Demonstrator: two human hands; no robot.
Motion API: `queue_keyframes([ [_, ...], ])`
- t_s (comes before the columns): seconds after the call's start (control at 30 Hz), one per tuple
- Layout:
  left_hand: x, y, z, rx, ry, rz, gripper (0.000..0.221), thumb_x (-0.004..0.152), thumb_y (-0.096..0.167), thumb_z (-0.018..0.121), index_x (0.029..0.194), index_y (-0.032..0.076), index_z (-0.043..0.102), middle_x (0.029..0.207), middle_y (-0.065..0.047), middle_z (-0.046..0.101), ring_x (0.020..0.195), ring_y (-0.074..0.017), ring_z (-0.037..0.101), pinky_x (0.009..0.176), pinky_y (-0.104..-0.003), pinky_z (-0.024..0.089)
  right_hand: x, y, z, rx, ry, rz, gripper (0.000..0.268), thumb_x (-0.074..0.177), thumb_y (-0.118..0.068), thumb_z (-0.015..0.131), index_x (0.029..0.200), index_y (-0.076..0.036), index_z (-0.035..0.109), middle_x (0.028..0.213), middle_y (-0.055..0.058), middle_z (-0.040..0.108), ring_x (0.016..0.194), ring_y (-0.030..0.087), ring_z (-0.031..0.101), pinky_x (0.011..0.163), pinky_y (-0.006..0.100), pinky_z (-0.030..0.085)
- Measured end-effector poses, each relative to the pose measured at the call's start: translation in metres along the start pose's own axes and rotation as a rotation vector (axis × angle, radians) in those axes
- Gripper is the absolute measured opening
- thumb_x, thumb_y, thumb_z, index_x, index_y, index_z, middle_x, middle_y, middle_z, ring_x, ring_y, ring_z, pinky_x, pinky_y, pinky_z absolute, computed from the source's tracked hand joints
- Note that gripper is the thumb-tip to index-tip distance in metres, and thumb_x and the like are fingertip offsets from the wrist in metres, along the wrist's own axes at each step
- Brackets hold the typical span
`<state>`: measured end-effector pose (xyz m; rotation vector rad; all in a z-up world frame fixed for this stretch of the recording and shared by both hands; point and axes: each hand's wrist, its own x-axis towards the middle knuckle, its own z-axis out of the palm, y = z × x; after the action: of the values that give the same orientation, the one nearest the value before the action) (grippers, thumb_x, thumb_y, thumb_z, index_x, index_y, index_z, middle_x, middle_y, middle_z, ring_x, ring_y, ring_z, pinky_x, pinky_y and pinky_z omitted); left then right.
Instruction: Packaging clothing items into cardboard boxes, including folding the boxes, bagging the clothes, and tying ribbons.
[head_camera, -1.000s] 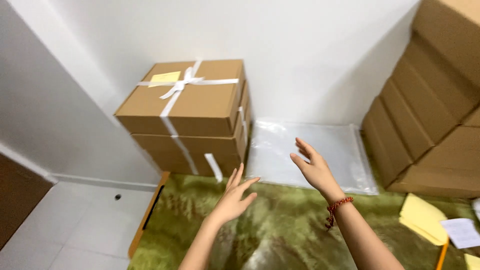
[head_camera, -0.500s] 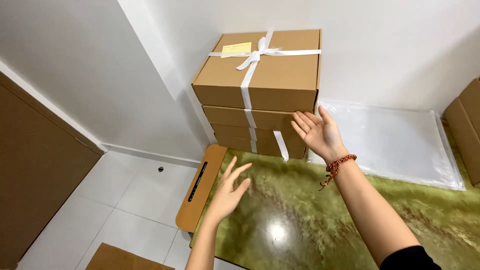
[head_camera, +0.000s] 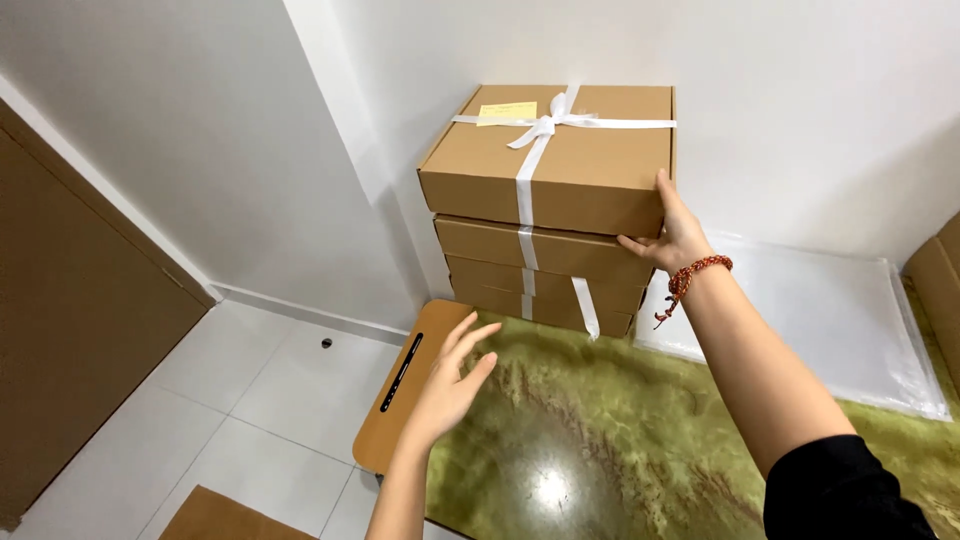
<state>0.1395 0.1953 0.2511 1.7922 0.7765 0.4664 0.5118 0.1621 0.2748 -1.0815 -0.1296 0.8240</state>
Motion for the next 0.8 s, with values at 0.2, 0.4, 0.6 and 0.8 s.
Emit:
queue_keyframes([
  [0.2, -0.012, 0.014, -0.003, -0.069, 0.093, 0.024, 0.051, 0.106, 0.017, 0.058, 0.157, 0.014, 0.055, 0.170, -0.026, 0.031, 0.157, -0.0534, 0.024, 0.124, -0.068, 0.026, 0.018, 0.021, -0.013, -0.125, 0.052, -0.107, 0.088, 0.099, -0.052, 0.078, 0.162, -0.010, 0.033, 0.159, 0.027, 0.022, 0.146, 0.057, 0.034, 0.112, 0.063, 0.054],
  [0.4, -0.029, 0.018, -0.001, -0.048, 0.285, 0.083, 0.050, 0.104, 0.015, 0.060, 0.154, 0.009, 0.057, 0.162, -0.027, 0.039, 0.153, -0.0527, 0.032, 0.121, -0.066, 0.033, -0.012, 0.040, -0.060, -0.105, 0.057, -0.221, 0.074, 0.098, -0.047, 0.072, 0.157, -0.016, 0.040, 0.153, 0.025, 0.026, 0.135, 0.061, 0.044, 0.105, 0.069, 0.052],
  [0.6, -0.023, 0.026, 0.020, 0.079, 0.465, 0.331, 0.030, 0.107, 0.020, 0.060, 0.134, 0.013, 0.073, 0.119, -0.008, 0.067, 0.088, -0.0201, 0.058, 0.078, -0.040, 0.049, -0.044, 0.033, -0.141, -0.139, -0.042, -0.259, 0.079, 0.097, -0.057, 0.061, 0.153, -0.006, 0.040, 0.135, 0.021, 0.031, 0.122, 0.056, 0.052, 0.103, 0.067, 0.051],
  [0.8, -0.037, 0.066, 0.054, 0.225, 0.612, 0.593, 0.034, 0.105, 0.018, 0.063, 0.138, 0.009, 0.062, 0.102, 0.004, 0.073, 0.077, -0.0120, 0.050, 0.070, -0.028, 0.043, -0.124, 0.005, -0.227, -0.047, 0.113, -0.241, 0.067, 0.087, -0.055, 0.050, 0.146, -0.023, 0.052, 0.143, 0.004, 0.064, 0.126, 0.030, 0.064, 0.101, 0.051, 0.052],
])
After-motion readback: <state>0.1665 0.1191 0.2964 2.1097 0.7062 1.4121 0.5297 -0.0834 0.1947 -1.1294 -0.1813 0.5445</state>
